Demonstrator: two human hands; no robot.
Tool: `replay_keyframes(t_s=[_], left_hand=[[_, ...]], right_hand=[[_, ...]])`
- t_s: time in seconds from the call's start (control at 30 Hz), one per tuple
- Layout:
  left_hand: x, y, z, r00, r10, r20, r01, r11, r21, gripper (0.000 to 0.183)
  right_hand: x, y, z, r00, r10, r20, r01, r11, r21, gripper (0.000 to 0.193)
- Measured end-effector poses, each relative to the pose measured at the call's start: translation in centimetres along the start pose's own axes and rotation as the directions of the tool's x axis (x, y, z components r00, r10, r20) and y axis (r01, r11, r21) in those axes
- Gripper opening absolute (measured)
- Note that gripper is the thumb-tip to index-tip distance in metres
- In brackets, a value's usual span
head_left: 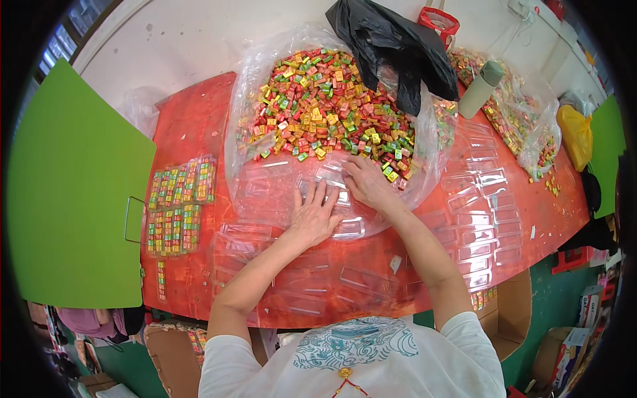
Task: Picking small colorful toy parts from a large pile and arranging them into grid-like plastic trays for packaging.
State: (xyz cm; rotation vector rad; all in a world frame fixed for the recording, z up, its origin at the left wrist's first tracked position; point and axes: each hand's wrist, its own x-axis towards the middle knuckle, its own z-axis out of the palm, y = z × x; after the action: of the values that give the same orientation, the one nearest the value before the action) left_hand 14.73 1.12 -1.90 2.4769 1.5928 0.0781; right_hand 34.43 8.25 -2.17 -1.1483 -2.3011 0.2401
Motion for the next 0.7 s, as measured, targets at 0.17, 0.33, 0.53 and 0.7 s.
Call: replay_keyframes(t_s=[0.17,0.33,0.53,0.7], left_hand=[[-0.4,-0.3,0.6,0.996,0.029,-0.081,-0.030,1.000,-0.005,0.069],[-1.0,-0.8,-0.2,0.978,0.055,-0.200,-0.069,0.995,-0.065,0.064],[0.5,-0.3,-1.0,0.966,0.093,-0.243,-0.123,0.986,-0.112,0.055],[3.3,2.3,-1.0,0.915,0.256,-0.313,-0.300,0.949,-0.101,0.055]], right_hand=[[-0.3,-0.3,0.9,0.996,-0.056,0.065,0.059,0.997,-0.057,0.033],[-1.4,0.9,-1.0,0.993,0.062,-0.095,-0.068,0.996,-0.056,0.029],[-5.2,5.6,-3.9,0.985,0.138,-0.104,-0.168,0.904,-0.393,0.023],[-6.1,6.5,-5.6,0.949,0.248,-0.193,-0.208,0.956,0.206,0.020]])
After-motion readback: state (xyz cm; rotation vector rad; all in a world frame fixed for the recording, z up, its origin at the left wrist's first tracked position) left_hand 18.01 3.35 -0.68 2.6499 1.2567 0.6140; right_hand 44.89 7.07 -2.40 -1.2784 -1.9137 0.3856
